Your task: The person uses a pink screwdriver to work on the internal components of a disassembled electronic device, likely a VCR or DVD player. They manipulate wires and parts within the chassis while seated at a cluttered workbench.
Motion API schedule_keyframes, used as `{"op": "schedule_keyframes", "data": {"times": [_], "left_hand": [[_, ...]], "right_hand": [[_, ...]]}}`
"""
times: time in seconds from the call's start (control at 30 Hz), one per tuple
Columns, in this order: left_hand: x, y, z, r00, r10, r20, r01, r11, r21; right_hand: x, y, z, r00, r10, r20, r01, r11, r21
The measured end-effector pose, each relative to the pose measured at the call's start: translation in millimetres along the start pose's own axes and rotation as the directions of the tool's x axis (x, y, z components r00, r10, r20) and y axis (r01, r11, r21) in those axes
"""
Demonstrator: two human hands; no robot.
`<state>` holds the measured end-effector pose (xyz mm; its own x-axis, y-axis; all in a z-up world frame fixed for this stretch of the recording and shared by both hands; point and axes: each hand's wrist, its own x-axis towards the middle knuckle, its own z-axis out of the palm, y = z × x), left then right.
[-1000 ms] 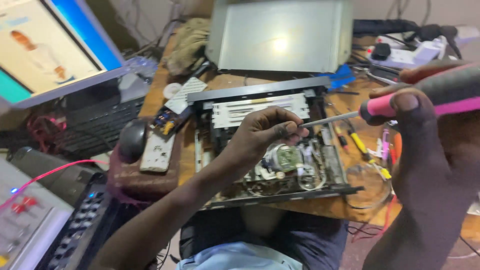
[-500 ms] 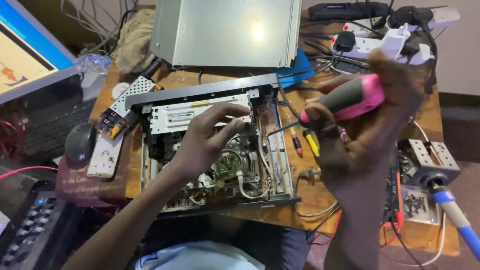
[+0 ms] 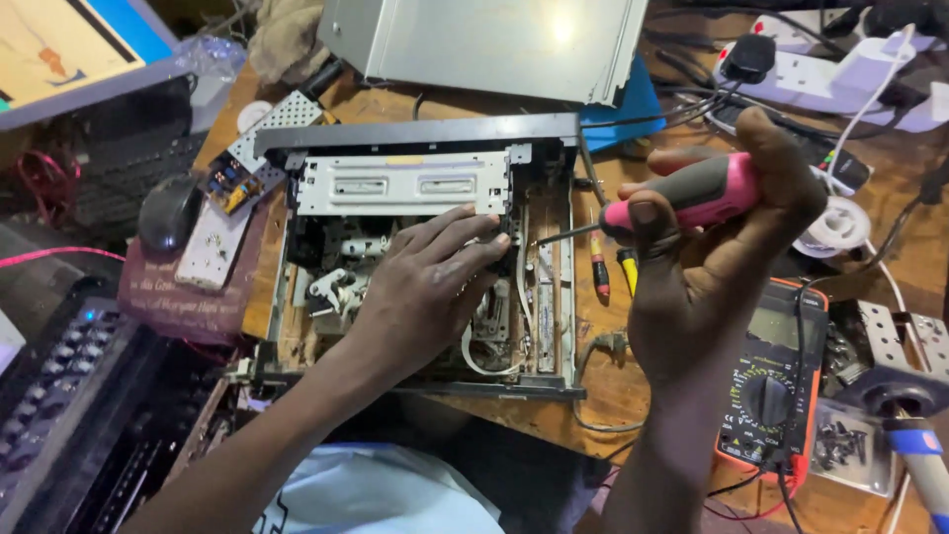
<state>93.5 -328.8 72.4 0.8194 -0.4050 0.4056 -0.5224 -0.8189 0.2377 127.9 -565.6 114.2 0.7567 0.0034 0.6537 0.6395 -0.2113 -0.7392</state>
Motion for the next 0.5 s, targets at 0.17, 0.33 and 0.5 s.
{"op": "schedule_keyframes", "data": {"times": [0.17,0.33,0.5], "left_hand": [[-2.9,-0.5,5.7,1.000,0.003,-0.030,-0.004,1.000,-0.029],[-3.8,1.4,7.3,1.000,0.020,-0.018,-0.021,0.999,-0.044],[-2.8,1.2,6.2,1.000,0.021,-0.007,-0.021,0.999,-0.049]], "right_hand": [[-3.6,-1.0,3.0,0.999,0.023,-0.022,-0.021,0.996,0.091],[-6.2,6.0,2.9,0.999,0.036,0.010,-0.037,0.989,0.146],[2.8,18.2,10.9,0.996,0.044,0.072,-0.057,0.979,0.194]]}}
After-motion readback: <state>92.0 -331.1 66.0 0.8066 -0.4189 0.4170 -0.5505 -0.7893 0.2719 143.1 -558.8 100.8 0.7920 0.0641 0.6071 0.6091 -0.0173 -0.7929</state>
